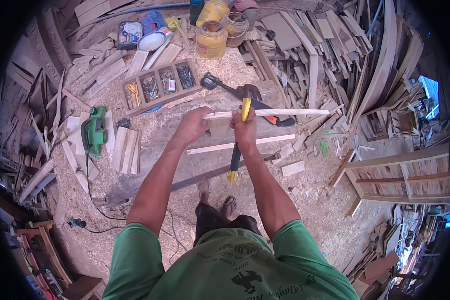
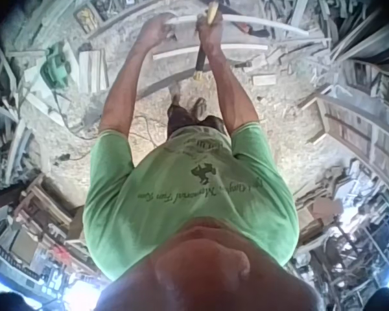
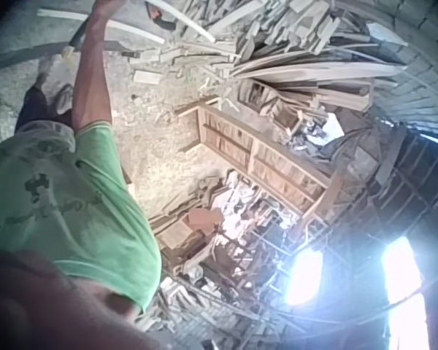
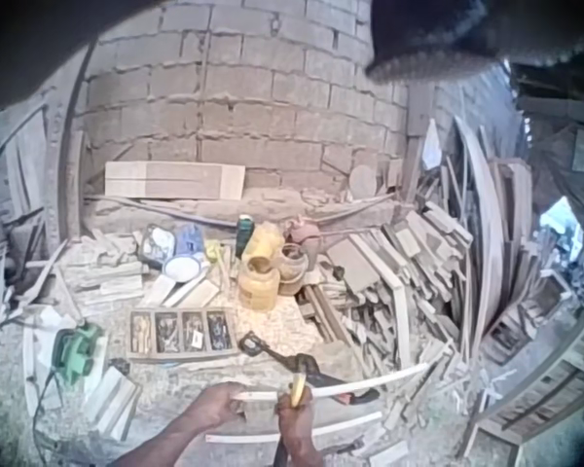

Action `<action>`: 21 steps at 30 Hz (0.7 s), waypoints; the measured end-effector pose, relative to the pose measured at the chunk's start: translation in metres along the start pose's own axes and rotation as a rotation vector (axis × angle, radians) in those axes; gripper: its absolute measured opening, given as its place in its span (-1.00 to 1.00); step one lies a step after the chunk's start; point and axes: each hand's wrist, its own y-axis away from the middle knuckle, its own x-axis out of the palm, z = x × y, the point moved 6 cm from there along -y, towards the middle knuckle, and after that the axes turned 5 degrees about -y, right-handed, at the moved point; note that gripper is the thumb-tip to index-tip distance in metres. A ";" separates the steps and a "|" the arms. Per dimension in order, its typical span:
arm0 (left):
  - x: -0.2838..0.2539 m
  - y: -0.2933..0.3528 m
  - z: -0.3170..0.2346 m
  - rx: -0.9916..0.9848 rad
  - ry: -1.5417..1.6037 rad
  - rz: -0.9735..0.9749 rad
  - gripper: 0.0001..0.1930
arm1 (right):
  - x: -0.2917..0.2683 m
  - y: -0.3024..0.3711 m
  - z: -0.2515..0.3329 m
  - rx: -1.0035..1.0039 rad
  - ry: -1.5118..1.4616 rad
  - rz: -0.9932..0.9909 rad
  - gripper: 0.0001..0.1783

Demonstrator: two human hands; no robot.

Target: The person assembles a wooden frame by hand, using a hammer to drive nails into pre-aligned pieces. They repeatedly position the wood, hammer the nails, and adjust the frame on a cluttered workbench.

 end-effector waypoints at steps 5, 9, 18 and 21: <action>0.000 -0.009 0.003 -0.010 -0.020 0.028 -0.67 | 0.000 0.000 0.006 0.027 0.015 -0.029 -0.73; -0.001 -0.015 0.006 -0.017 -0.020 0.045 -0.67 | 0.002 0.000 0.009 0.022 -0.002 -0.047 -0.74; -0.009 -0.026 0.013 -0.024 0.079 0.138 -0.69 | -0.002 -0.001 0.004 -0.024 0.053 -0.038 -0.66; -0.009 -0.026 0.012 -0.016 0.068 0.127 -0.71 | -0.001 -0.002 0.005 -0.017 0.075 -0.042 -0.66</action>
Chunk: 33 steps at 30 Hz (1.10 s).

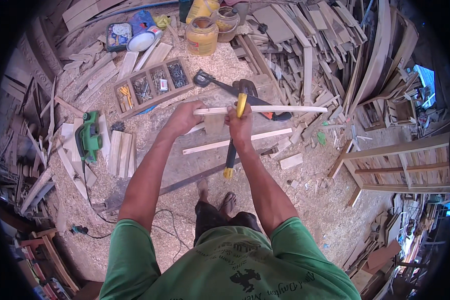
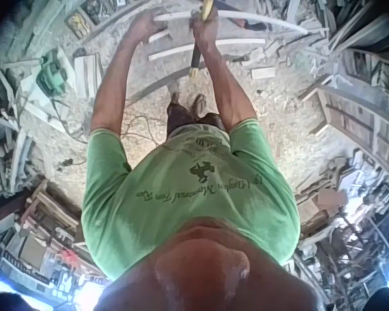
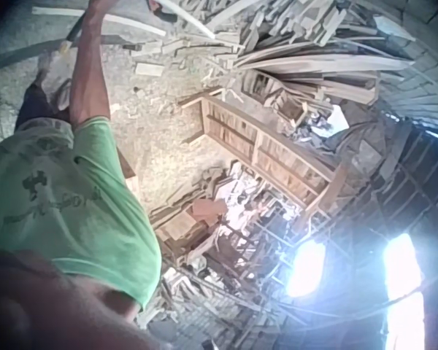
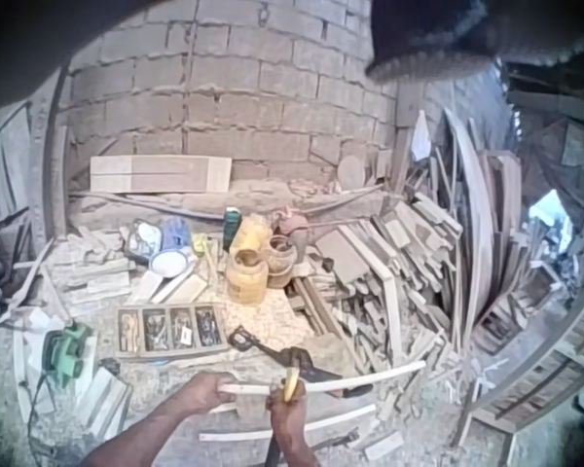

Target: The person assembles a wooden frame by hand, using a hammer to drive nails into pre-aligned pieces. They repeatedly position the wood, hammer the nails, and adjust the frame on a cluttered workbench.

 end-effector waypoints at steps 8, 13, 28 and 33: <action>-0.002 0.001 -0.005 -0.056 0.110 0.037 -0.72 | -0.002 -0.002 -0.002 0.010 0.031 -0.009 -0.67; 0.001 -0.002 0.001 -0.056 0.123 0.041 -0.72 | -0.002 -0.003 -0.001 0.005 0.004 0.004 -0.68; 0.005 0.002 -0.003 0.009 0.153 -0.002 -0.69 | -0.005 -0.004 -0.011 -0.020 0.024 -0.012 -0.70; 0.010 0.002 0.002 0.024 0.196 -0.030 -0.69 | -0.002 -0.002 -0.006 -0.051 0.035 -0.009 -0.73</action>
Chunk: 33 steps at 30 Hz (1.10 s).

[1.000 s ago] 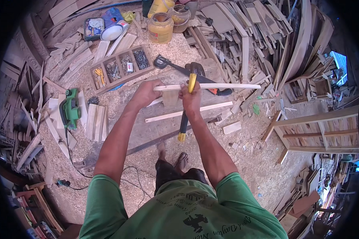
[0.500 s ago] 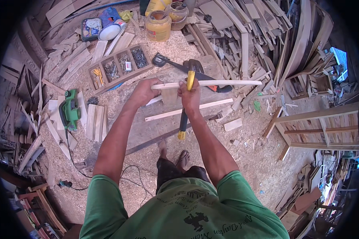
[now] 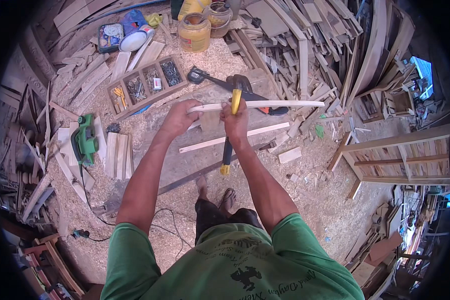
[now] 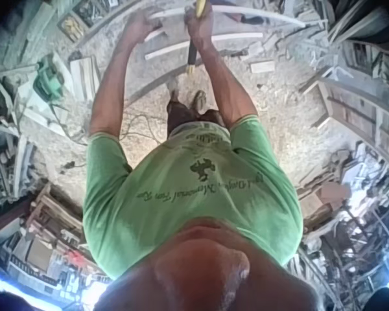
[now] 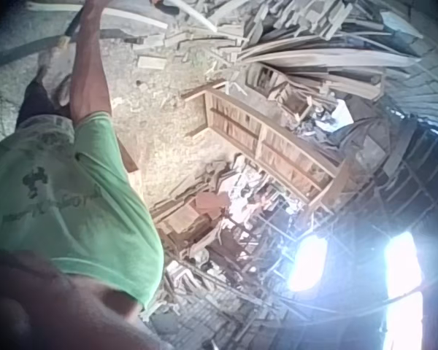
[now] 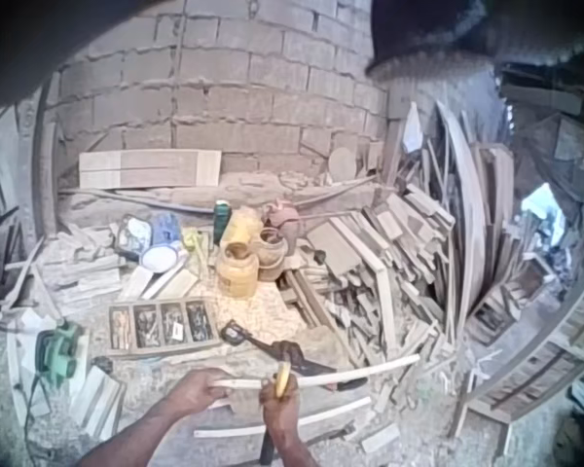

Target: The person assembles a wooden frame by hand, using a hammer to drive nails into pre-aligned pieces. They repeatedly position the wood, hammer the nails, and adjust the frame on a cluttered workbench.

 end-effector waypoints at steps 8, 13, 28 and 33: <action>0.003 0.007 0.000 0.111 -0.131 -0.121 -0.67 | -0.005 0.013 0.033 0.036 0.244 0.083 -0.49; 0.004 0.011 0.000 0.101 -0.138 -0.152 -0.64 | 0.000 0.053 0.108 -0.266 0.666 0.201 -0.34; 0.003 0.022 -0.004 0.168 -0.209 -0.189 -0.66 | 0.027 0.085 0.202 -0.539 0.931 0.404 -0.35; 0.003 0.023 -0.005 0.171 -0.189 -0.177 -0.64 | 0.037 0.093 0.256 -0.804 0.584 0.233 -0.40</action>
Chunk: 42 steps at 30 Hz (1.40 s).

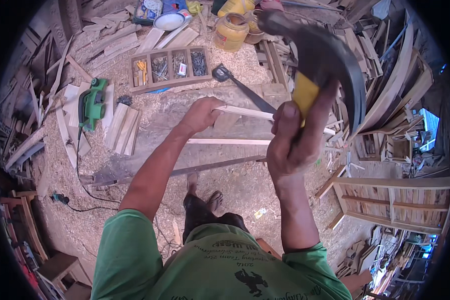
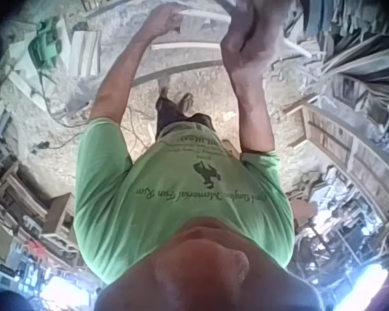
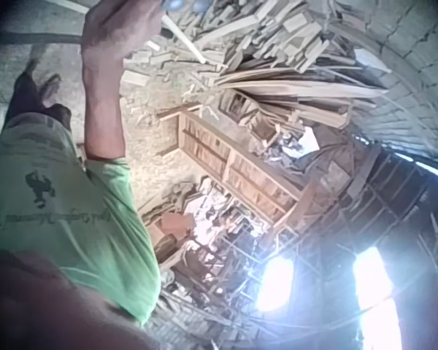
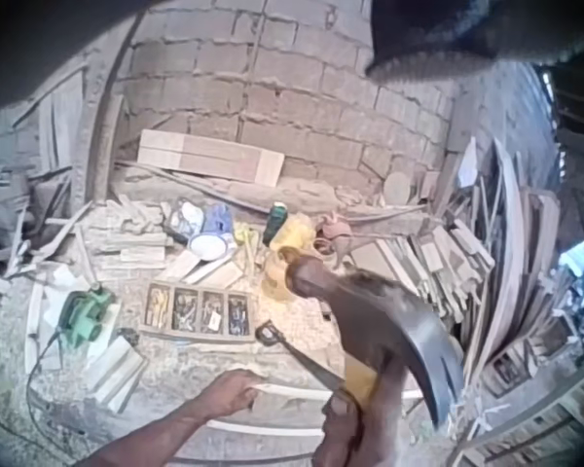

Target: The person assembles a wooden frame by hand, using a hammer to drive nails into pre-aligned pieces. They repeatedly position the wood, hammer the nails, and adjust the frame on a cluttered workbench.

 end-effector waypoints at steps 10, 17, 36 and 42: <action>-0.002 0.006 0.002 0.047 0.052 -0.039 -0.61 | 0.032 0.032 -0.036 0.054 0.233 0.309 -0.34; 0.007 0.002 0.004 -0.089 0.110 0.046 -0.60 | 0.027 0.049 -0.052 0.047 0.280 0.226 -0.39; 0.001 0.007 0.012 0.034 0.034 -0.146 -0.62 | 0.042 0.050 -0.054 0.191 0.243 0.380 -0.45; 0.003 -0.001 -0.001 -0.069 0.074 0.062 -0.62 | -0.004 0.041 -0.035 -0.076 -0.566 -0.291 -0.53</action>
